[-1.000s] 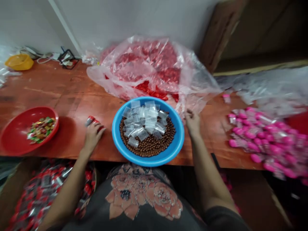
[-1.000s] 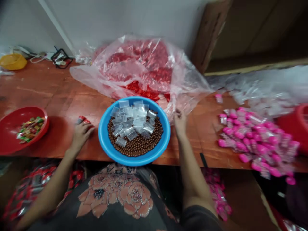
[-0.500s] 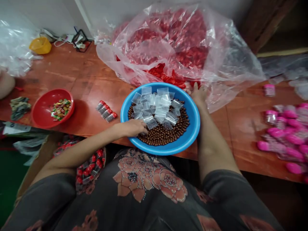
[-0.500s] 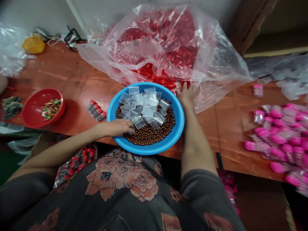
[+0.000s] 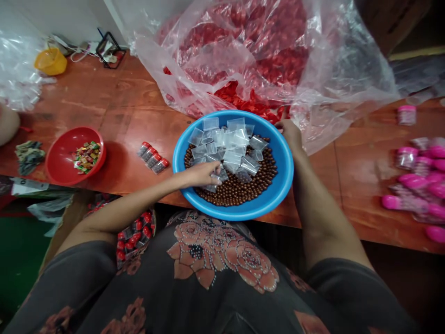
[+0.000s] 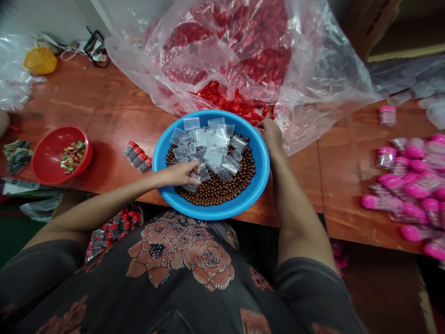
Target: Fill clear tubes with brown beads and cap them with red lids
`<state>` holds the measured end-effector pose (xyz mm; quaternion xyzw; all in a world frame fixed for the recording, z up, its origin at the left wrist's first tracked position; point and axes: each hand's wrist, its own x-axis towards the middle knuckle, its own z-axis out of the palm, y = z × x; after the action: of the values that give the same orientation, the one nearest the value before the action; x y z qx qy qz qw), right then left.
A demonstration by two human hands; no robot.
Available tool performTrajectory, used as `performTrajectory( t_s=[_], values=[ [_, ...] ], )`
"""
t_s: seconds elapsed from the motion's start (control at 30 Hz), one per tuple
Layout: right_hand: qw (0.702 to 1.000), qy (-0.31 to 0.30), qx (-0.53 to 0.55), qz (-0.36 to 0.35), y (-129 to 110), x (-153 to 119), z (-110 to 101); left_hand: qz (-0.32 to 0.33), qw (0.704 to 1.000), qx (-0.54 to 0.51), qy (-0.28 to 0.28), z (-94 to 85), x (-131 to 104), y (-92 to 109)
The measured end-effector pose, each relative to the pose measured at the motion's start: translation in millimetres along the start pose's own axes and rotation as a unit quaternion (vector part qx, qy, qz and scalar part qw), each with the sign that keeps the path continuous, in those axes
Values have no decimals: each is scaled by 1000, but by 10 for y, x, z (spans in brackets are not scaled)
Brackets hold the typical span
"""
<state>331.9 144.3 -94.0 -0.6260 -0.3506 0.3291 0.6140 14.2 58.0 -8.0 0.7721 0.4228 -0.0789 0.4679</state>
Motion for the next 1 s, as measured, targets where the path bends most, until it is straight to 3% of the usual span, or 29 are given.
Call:
performTrajectory(
  t_s=[0.1,0.17,0.27,0.37,0.47,0.6,0.87,1.0],
  values=[
    [999,40,10,16,15,-110,-64,35,995,-95,-14,60,48,-28],
    [996,75,30,27,-9,-185,-133,49,996,-77,-15,97,66,-54],
    [986,118,110,33,-97,-367,-294,-6,1000,12,-1,105,66,-96],
    [954,140,262,42,-217,-639,-490,-75,995,64,-26,72,72,-91],
    [922,145,347,94,-300,-939,-649,-125,989,32,-78,66,120,-3],
    [910,144,366,134,-282,-1297,-765,-157,982,-15,-105,141,220,187],
    [901,138,373,173,-75,-1748,-899,-87,993,60,-55,312,354,469],
    [917,75,356,165,14,-1849,-929,-64,996,17,-53,406,403,463]
  ],
)
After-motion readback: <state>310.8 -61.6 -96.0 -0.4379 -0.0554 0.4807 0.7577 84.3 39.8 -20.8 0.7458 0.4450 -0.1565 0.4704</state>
